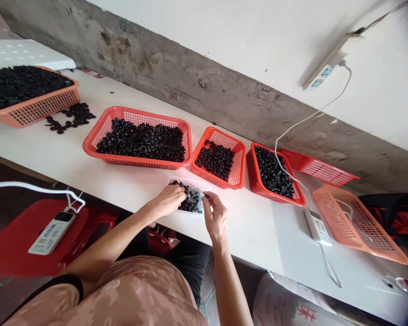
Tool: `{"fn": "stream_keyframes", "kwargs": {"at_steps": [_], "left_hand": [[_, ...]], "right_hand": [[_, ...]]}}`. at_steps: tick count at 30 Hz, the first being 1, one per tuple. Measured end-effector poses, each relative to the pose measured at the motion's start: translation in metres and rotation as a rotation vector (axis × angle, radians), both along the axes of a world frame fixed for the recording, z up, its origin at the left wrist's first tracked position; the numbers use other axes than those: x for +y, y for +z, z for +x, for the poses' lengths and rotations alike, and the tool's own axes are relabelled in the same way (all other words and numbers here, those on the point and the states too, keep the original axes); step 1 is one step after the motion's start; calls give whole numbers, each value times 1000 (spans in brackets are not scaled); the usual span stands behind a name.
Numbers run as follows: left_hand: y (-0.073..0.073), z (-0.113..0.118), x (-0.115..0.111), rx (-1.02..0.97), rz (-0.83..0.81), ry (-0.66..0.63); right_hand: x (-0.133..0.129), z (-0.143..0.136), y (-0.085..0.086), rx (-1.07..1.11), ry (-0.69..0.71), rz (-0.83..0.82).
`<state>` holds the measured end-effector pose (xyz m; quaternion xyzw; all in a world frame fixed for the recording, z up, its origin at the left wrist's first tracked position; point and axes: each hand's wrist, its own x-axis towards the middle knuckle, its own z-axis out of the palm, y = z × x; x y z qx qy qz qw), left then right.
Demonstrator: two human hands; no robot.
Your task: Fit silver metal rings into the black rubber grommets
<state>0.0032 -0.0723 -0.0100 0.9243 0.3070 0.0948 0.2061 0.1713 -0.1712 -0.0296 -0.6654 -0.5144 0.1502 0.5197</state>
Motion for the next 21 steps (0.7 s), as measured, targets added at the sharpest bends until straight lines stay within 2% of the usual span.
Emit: {"fn": "stream_keyframes", "kwargs": {"at_steps": [5,12,16,21], "left_hand": [[-5,4,2,71,22,-32],[-9,-4,3,-24,23,64],[-15,-8,0,-116,18,108],[-20,-12,-6,-400,-79,188]], "right_hand": [[1,-2,-2,-53,25,-29],[13,4,0,-307,345,-193],[32,8,-9,-432,289,-328],[50,6,-13,-542,300,-475]]}}
